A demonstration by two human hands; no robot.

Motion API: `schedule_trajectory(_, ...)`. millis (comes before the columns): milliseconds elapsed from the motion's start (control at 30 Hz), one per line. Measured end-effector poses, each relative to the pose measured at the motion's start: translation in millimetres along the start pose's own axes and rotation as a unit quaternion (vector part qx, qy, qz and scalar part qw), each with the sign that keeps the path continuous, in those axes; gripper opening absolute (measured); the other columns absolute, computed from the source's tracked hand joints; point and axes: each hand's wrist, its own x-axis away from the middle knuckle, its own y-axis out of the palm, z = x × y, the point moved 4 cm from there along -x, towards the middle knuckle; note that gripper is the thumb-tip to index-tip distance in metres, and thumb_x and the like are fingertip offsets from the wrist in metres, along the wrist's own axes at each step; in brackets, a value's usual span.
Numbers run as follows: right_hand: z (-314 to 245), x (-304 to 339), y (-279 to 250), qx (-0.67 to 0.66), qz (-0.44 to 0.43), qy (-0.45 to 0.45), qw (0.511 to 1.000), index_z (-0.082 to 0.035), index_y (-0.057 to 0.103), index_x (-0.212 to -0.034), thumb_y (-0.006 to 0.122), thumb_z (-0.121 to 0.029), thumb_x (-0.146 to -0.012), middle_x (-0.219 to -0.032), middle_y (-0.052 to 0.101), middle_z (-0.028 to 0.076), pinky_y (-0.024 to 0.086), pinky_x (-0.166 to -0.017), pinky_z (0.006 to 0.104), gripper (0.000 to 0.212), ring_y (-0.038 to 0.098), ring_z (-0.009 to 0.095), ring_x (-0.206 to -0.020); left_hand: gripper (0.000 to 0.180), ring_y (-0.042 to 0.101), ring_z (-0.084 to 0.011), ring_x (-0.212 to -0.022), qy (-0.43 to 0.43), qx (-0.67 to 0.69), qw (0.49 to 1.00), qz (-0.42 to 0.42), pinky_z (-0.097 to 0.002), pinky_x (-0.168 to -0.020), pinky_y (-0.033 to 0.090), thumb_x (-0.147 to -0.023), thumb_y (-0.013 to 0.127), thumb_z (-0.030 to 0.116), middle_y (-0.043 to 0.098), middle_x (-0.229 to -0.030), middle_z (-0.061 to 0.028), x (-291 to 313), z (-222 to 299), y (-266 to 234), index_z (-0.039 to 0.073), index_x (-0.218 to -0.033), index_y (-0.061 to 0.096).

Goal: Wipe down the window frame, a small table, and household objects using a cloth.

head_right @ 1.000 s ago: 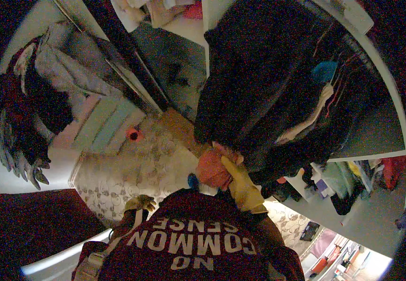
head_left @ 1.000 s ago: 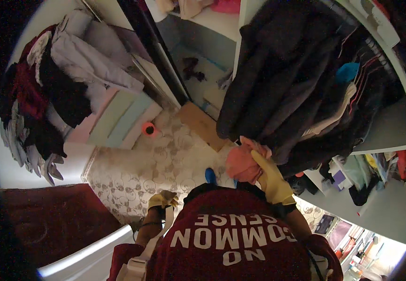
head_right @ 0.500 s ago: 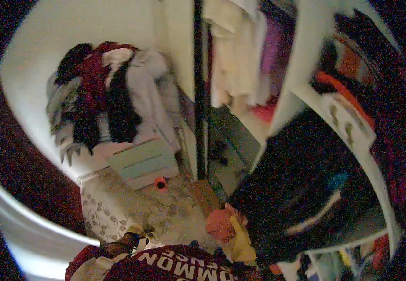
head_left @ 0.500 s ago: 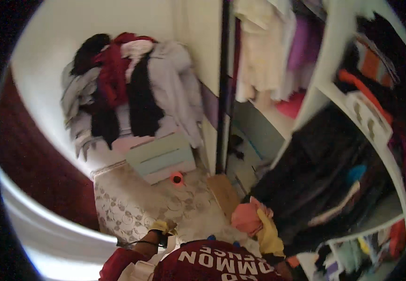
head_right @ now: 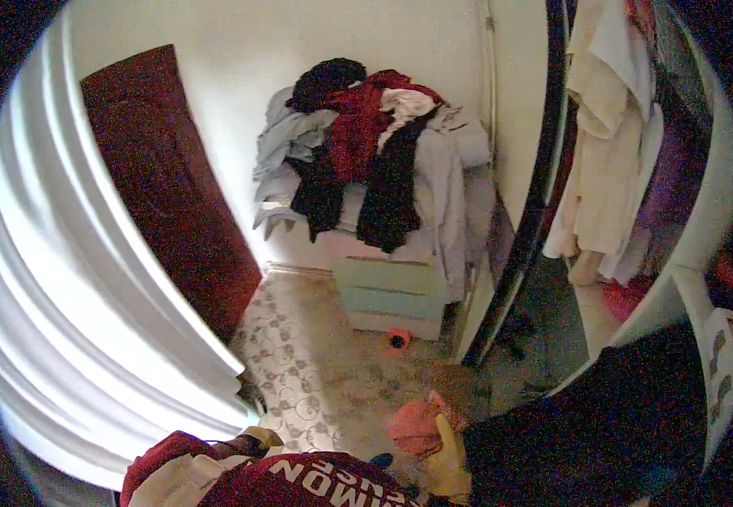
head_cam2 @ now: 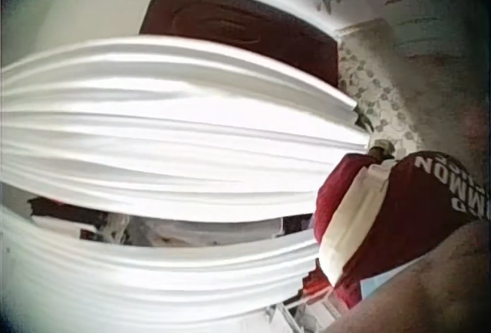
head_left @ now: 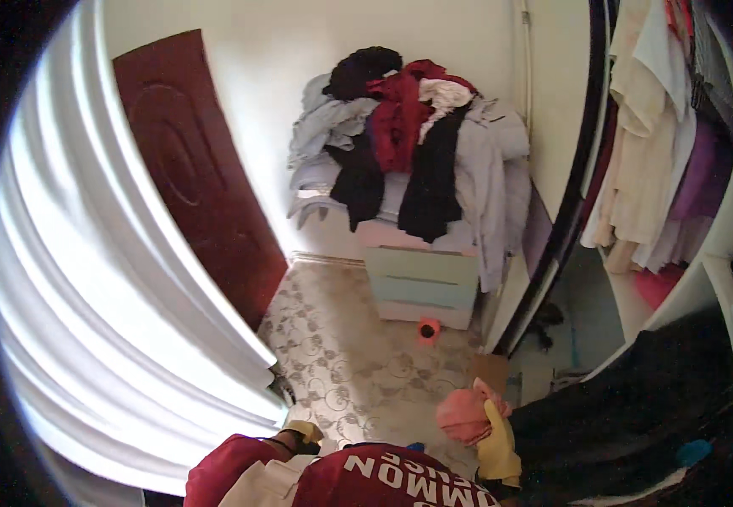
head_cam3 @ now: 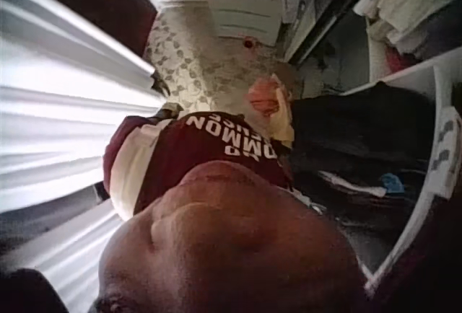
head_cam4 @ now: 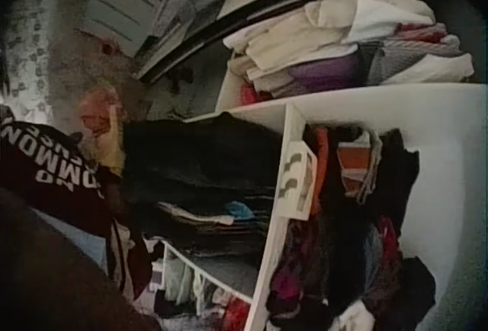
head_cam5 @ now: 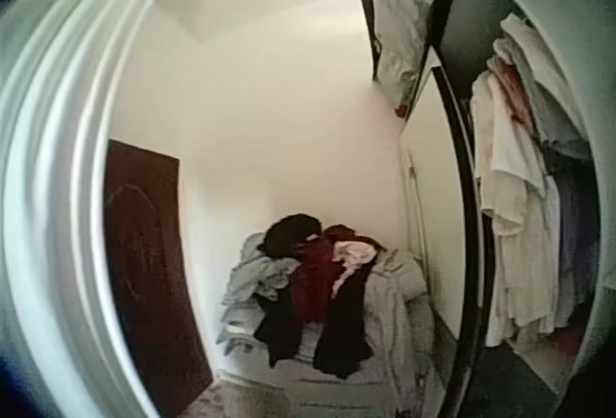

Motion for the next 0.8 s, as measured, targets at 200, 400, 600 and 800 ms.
schedule_trajectory(200,10.1,20.2,22.4,0.165,0.046,-0.019,0.985,-0.011,0.046,-0.147,0.056,-0.033,-0.103,-0.135,0.055,0.008,0.05,-0.092,0.0333,0.05,0.057,0.018,-0.115,0.036,0.069,-0.0331,-0.085,-0.002,-0.055,0.998,0.013,-0.0443,-0.073,0.054,-0.079,0.066,0.034,0.071,-0.101,-0.0132,48.0,8.4,5.5,0.015,-0.109,0.068)
schedule_trajectory(400,6.0,47.6,95.0,0.387,0.15,-0.146,0.898,-0.012,0.045,-0.148,0.049,-0.029,-0.106,-0.111,0.067,0.007,0.052,-0.07,0.0284,0.046,0.064,0.013,-0.082,0.029,0.069,-0.028,-0.1,0.102,0.031,0.994,0.025,-0.0389,-0.083,0.056,-0.088,0.064,0.024,0.072,-0.112,-0.013,41.0,-15.7,20.9,0.01,-0.112,0.07)
schedule_trajectory(600,-15.5,66.3,53.2,0.248,0.147,-0.114,0.951,-0.008,0.043,-0.15,0.049,-0.026,-0.106,-0.14,0.052,0.004,0.037,-0.107,0.0283,0.047,0.05,0.014,-0.125,0.029,0.069,-0.0276,-0.101,0.058,0.056,0.993,-0.082,-0.0385,-0.084,0.056,-0.088,0.063,0.023,0.072,-0.112,-0.0127,-28.1,-5.1,27.5,0.01,-0.113,0.07)
schedule_trajectory(800,-36.4,110.6,54.3,0.371,0.222,-0.259,0.864,-0.007,0.042,-0.15,0.054,-0.024,-0.104,-0.144,0.05,0.002,0.037,-0.108,0.0279,0.051,0.048,0.013,-0.128,0.029,0.069,-0.0272,-0.101,0.108,0.0,0.986,-0.126,-0.0382,-0.084,0.056,-0.088,0.063,0.022,0.071,-0.113,-0.0125,-114.2,30.4,9.8,0.01,-0.114,0.07)
